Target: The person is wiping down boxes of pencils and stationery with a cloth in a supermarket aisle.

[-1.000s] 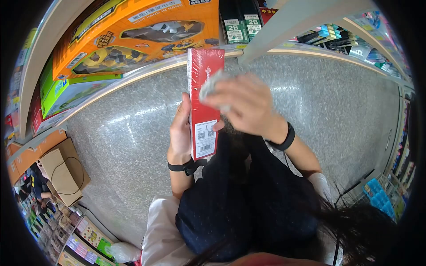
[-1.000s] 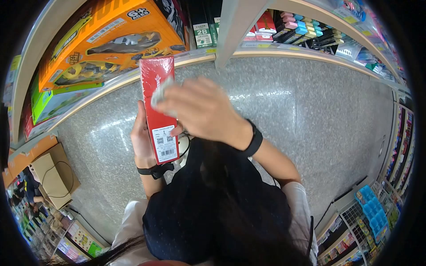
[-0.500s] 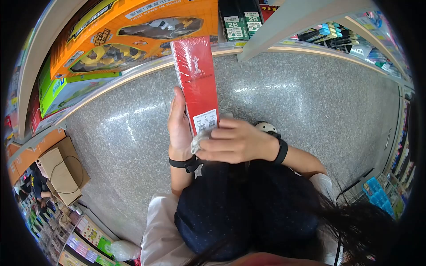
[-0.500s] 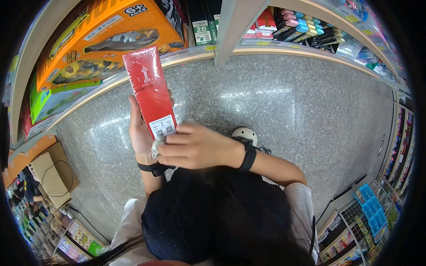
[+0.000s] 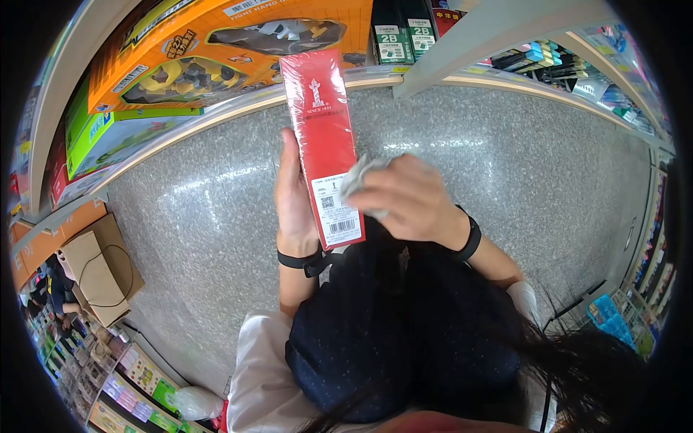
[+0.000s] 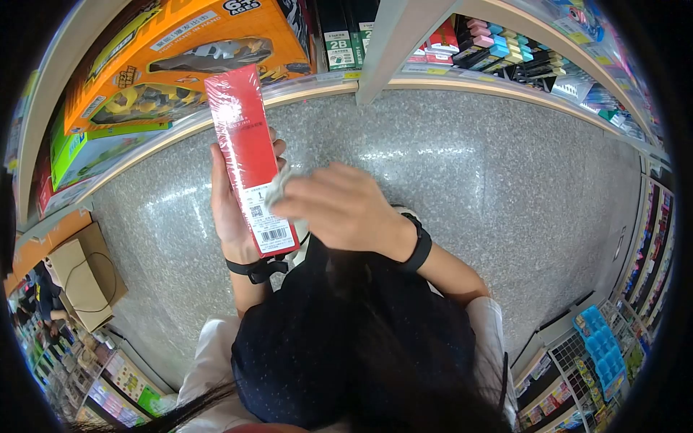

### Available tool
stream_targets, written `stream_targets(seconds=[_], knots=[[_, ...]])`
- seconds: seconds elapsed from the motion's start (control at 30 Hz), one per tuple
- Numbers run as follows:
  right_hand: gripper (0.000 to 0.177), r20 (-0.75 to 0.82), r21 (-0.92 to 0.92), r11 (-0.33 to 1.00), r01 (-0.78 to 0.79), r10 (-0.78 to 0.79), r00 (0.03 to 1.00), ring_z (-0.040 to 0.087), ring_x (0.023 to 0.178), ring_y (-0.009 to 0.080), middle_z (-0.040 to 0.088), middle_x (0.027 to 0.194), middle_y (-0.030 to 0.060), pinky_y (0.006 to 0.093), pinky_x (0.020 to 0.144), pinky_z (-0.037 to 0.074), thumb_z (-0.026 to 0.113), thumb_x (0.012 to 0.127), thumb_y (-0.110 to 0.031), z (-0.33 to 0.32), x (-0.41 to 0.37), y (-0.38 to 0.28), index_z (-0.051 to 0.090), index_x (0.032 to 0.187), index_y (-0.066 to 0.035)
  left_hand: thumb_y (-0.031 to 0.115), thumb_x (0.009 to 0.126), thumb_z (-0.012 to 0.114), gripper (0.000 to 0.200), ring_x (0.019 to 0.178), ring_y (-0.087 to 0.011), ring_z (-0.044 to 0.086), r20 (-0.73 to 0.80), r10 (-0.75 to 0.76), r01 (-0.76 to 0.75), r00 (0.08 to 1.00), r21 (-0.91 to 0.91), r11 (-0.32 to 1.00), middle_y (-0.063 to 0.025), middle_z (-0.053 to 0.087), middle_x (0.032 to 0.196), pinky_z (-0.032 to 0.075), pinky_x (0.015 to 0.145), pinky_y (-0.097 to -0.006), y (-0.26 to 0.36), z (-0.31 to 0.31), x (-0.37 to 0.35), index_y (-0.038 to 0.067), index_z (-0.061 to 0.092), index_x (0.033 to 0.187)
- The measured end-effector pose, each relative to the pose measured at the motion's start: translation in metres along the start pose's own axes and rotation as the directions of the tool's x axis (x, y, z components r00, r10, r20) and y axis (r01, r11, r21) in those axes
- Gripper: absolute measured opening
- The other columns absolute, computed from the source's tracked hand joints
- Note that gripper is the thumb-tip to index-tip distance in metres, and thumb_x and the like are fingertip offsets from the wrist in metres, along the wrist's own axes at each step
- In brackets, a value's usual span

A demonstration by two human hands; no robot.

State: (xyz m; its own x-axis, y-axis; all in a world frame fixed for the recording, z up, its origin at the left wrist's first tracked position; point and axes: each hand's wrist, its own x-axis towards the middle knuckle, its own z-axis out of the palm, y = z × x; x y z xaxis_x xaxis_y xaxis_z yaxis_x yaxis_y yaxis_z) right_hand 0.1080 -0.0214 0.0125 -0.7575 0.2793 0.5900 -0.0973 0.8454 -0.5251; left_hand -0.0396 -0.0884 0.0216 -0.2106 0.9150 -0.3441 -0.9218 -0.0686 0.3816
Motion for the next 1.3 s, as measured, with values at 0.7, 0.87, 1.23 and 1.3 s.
stream_targets(seconds=[0.7, 0.87, 1.23, 1.3], knots=[[0.023, -0.324, 0.150, 0.980, -0.130, 0.173, 0.930, 0.059, 0.079, 0.0240, 0.058, 0.085, 0.0073, 0.0300, 0.066, 0.047, 0.066, 0.068, 0.000, -0.034, 0.050, 0.020, 0.065, 0.090, -0.007, 0.036, 0.094, 0.044, 0.049, 0.066, -0.0172, 0.063, 0.160, -0.116, 0.049, 0.980, 0.373, 0.927, -0.0118, 0.060, 0.088, 0.055, 0.048, -0.0289, -0.011, 0.005, -0.008, 0.004, 0.036, 0.130], [0.028, -0.154, 0.231, 0.965, -0.121, 0.160, 0.975, 0.059, 0.069, 0.0188, 0.058, 0.084, 0.0009, 0.0300, 0.059, 0.045, 0.062, 0.063, 0.002, -0.008, 0.015, -0.011, 0.062, 0.087, -0.012, 0.042, 0.093, 0.043, 0.053, 0.056, -0.0109, 0.056, -0.152, 0.116, -0.039, 0.981, 0.434, 0.900, -0.0056, 0.054, 0.078, 0.046, 0.041, -0.0218, -0.018, 0.023, -0.006, -0.001, 0.042, 0.124], [0.018, 0.189, 0.524, 0.839, -0.145, 0.052, 0.981, 0.055, 0.068, 0.0178, 0.056, 0.084, 0.0032, 0.0280, 0.061, 0.044, 0.061, 0.072, -0.002, -0.029, -0.017, -0.012, 0.058, 0.088, -0.010, 0.025, 0.092, 0.050, 0.039, 0.058, -0.0202, 0.062, 0.140, 0.115, -0.152, 0.983, 0.290, 0.945, -0.0146, 0.060, 0.085, 0.054, 0.051, -0.0312, -0.005, 0.015, -0.001, 0.007, 0.035, 0.124], [0.015, 0.040, 0.620, 0.744, -0.250, 0.289, 0.957, 0.056, 0.072, 0.0179, 0.059, 0.085, 0.0074, 0.0283, 0.064, 0.046, 0.060, 0.077, -0.001, -0.052, -0.005, -0.002, 0.059, 0.092, -0.005, 0.014, 0.087, 0.056, 0.045, 0.066, -0.0245, 0.063, 0.195, 0.251, -0.299, 0.948, 0.279, 0.913, -0.0187, 0.060, 0.087, 0.054, 0.057, -0.0311, -0.010, 0.023, -0.004, 0.006, 0.030, 0.123]])
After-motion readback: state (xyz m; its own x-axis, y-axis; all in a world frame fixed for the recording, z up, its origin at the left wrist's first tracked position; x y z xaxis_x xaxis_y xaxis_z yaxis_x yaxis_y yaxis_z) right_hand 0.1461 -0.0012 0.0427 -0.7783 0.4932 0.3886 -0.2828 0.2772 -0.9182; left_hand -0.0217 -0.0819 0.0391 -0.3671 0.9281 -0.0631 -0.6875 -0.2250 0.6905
